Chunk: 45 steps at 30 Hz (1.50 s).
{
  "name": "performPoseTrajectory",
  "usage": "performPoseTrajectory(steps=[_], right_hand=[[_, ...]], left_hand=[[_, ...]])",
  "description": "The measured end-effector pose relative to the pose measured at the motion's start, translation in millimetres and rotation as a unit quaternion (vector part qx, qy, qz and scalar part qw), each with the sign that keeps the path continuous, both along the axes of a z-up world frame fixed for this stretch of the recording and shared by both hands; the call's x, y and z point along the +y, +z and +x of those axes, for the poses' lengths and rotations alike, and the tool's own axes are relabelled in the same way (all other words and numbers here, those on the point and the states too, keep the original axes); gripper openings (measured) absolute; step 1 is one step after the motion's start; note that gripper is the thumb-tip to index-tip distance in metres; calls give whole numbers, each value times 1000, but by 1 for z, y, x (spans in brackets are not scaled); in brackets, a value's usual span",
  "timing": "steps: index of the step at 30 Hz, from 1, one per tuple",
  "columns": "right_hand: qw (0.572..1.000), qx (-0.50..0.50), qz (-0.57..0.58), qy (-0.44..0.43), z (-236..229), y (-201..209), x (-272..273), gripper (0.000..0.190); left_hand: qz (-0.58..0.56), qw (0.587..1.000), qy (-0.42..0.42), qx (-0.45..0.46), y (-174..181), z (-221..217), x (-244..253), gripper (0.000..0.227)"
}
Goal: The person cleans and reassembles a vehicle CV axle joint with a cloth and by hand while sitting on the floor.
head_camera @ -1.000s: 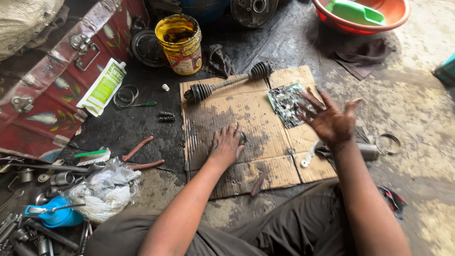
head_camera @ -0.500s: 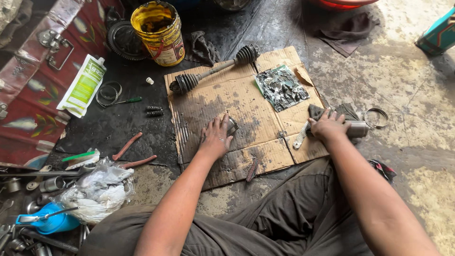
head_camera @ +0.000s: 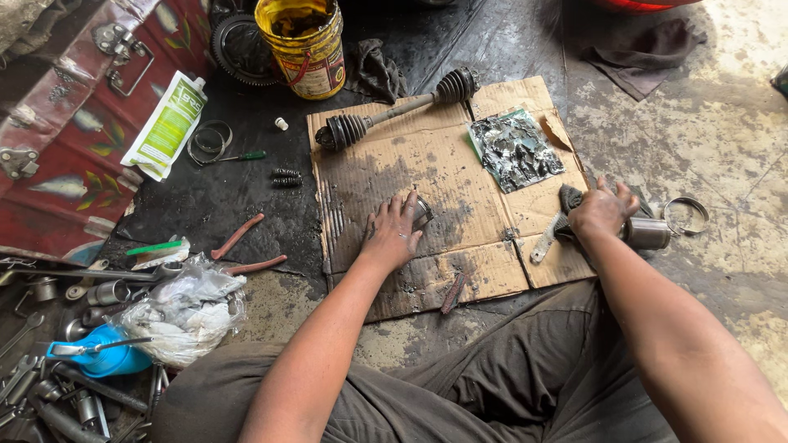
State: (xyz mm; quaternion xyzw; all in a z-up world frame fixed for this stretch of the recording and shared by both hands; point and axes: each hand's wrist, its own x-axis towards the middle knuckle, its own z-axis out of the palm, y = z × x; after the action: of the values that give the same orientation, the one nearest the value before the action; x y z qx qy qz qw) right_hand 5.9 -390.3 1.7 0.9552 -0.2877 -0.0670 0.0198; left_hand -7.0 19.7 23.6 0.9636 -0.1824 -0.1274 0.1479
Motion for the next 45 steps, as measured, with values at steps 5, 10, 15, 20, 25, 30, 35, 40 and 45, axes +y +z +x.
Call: performPoseTrajectory(steps=[5,10,15,20,25,30,35,40,45], right_hand=[[995,-78,17,59,0,17,37,25],[992,16,44,121,-15,73,109,103],[912,-55,370,170,-43,98,131,98],[486,-70,861,131,-44,131,126,110],[370,-89,920,92,-47,159,148,116],[133,-11,986,101,-37,155,152,115],[428,-68,894,114,-31,150,155,116],[533,-52,829,163,-18,132,152,114],[602,-60,785,135,-7,114,140,109]], left_hand=[[-11,1000,3,-13,-4,0,-1,89],[-21,1000,6,-16,-12,1,0,91],[-44,998,14,-36,-19,3,0,96],[-38,999,16,-22,-13,3,2,96],[-37,999,25,-5,-6,13,4,99],[-29,999,36,27,-9,23,4,103],[-1,997,51,65,-1,33,7,100],[20,994,58,93,18,36,-2,89],[-80,991,87,57,32,30,-4,77]])
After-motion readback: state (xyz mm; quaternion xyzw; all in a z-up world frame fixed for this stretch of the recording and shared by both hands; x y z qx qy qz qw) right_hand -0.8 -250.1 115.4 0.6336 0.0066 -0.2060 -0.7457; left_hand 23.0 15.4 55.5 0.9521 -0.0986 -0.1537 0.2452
